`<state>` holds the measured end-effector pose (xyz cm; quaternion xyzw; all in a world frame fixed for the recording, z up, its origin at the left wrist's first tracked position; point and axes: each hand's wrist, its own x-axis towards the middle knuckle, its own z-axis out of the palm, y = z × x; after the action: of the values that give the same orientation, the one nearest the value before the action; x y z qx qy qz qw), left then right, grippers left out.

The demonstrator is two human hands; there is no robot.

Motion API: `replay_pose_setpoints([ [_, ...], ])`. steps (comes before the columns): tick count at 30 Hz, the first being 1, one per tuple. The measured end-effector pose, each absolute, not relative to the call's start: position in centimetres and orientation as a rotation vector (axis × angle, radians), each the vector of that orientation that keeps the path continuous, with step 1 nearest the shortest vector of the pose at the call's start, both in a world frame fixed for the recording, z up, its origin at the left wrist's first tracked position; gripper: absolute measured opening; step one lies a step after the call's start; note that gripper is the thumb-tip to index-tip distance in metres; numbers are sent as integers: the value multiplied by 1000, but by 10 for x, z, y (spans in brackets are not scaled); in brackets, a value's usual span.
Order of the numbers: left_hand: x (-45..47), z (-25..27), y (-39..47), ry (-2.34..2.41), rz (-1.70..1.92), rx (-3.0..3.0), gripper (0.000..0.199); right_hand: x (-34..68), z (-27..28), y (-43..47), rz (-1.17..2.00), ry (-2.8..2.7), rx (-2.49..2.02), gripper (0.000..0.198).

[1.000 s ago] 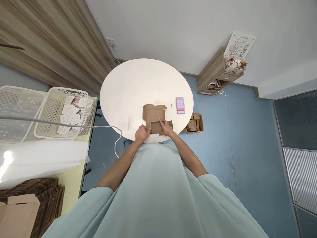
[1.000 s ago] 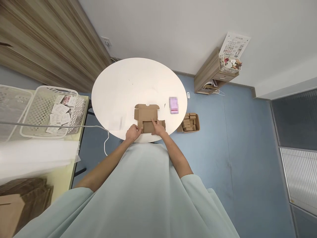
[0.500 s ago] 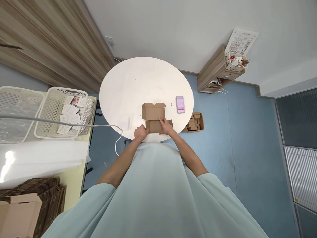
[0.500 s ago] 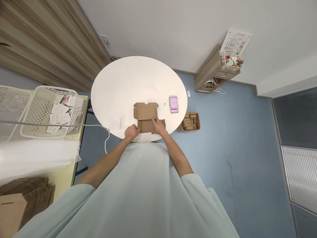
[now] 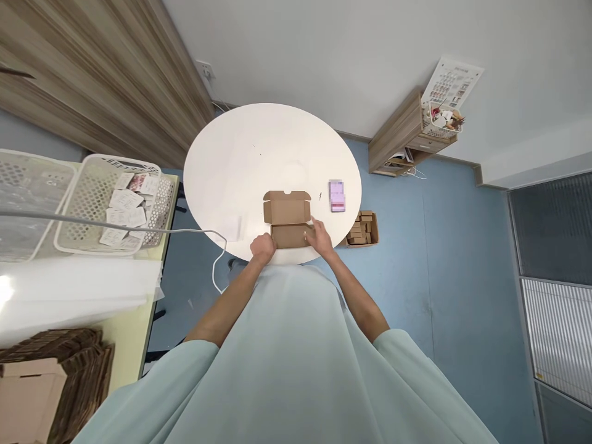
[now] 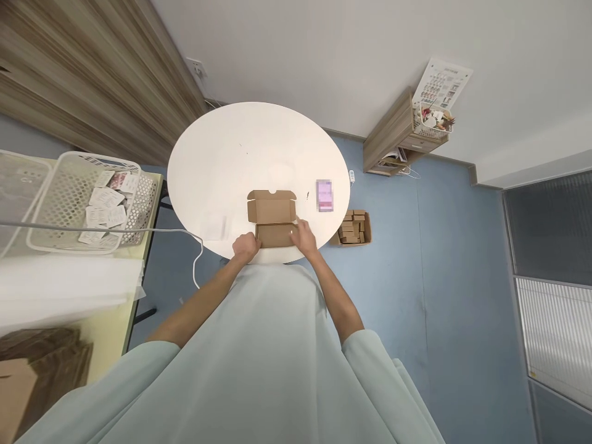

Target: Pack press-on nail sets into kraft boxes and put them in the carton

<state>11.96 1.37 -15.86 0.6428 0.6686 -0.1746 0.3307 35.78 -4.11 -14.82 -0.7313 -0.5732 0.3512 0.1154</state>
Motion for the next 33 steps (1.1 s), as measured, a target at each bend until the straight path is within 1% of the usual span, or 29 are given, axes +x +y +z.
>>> replay_pose_setpoints([
  [2,120,-159,14,1756,-451,1677,33,369,-148,-51,881,-1505,-2279,69],
  [3,121,-160,14,1762,-450,1674,33,374,-149,-54,866,-1429,-2345,63],
  [7,122,-160,15,1771,-444,1662,32,380,-154,-60,1046,-1288,-2462,32],
  [9,122,-160,15,1773,-443,1657,32,376,-154,-60,1068,-1291,-2473,25],
  [13,122,-158,16,1768,-440,1646,31,364,-147,-57,1030,-1367,-2480,25],
  [20,122,-154,17,1764,-432,1631,32,338,-133,-46,1110,-1604,-2384,22],
  [25,123,-151,16,1761,-426,1626,31,330,-135,-30,1104,-1677,-2407,30],
  [29,124,-148,16,1769,-449,1657,31,333,-139,-20,1090,-1713,-2552,20],
  [33,124,-144,15,1746,-457,1678,30,330,-141,-15,1075,-1743,-2643,20],
])
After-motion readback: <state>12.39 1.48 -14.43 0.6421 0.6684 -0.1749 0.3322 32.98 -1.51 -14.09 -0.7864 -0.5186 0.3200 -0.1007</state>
